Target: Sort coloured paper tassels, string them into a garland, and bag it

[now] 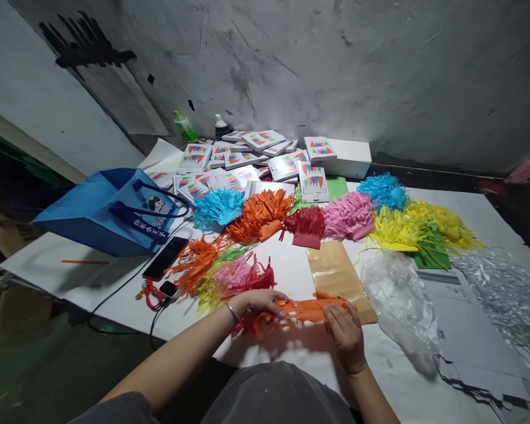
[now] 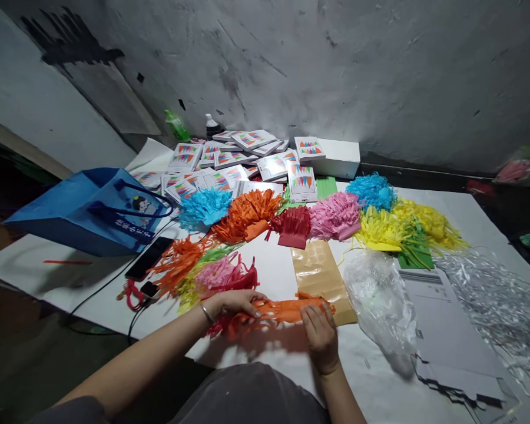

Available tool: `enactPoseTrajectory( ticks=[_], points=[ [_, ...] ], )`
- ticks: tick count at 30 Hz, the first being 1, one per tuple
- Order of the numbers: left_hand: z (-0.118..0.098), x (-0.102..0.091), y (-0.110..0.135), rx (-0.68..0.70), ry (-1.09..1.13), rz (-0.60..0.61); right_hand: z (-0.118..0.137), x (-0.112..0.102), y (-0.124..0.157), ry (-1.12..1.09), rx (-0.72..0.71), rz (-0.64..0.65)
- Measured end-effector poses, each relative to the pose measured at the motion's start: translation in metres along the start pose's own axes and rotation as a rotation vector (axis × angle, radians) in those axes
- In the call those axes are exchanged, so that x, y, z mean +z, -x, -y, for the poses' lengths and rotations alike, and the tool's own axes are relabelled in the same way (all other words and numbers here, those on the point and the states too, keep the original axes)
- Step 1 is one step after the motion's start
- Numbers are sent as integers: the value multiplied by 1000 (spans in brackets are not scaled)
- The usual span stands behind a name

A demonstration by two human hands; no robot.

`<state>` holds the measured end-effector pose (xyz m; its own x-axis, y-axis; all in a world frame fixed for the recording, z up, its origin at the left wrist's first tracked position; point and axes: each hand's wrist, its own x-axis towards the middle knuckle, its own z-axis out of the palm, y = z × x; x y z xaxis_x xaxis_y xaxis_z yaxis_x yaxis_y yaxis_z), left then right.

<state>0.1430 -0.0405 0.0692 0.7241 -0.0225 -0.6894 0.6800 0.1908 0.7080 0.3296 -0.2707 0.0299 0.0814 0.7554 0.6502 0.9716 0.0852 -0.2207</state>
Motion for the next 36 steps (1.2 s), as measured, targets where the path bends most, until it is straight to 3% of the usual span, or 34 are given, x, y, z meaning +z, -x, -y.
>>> enactPoseTrajectory(
  ticks=[3,5,8,10,12,15,20,25,30,36],
  points=[
    [-7,-26,22,76,-108,-234,-6,-3,4,78,66,18],
    [-7,-28,28,134,-165,-423,-4,7,9,116,104,20],
    [4,1,16,278,-328,-670,7,30,17,124,130,38],
    [17,35,-5,516,-727,-806,15,43,20,109,136,64],
    [30,64,-29,653,-1039,-696,21,51,24,90,144,89],
    [46,84,-58,628,-1208,-656,24,55,32,60,149,122],
    [57,75,-61,603,-1218,-661,22,49,46,54,208,135],
    [56,77,-46,537,-1053,-831,19,46,34,91,366,212],
    [43,82,-48,380,-985,-975,11,57,12,211,436,226],
    [29,77,-54,212,-1049,-917,9,60,8,252,464,147]
  ],
)
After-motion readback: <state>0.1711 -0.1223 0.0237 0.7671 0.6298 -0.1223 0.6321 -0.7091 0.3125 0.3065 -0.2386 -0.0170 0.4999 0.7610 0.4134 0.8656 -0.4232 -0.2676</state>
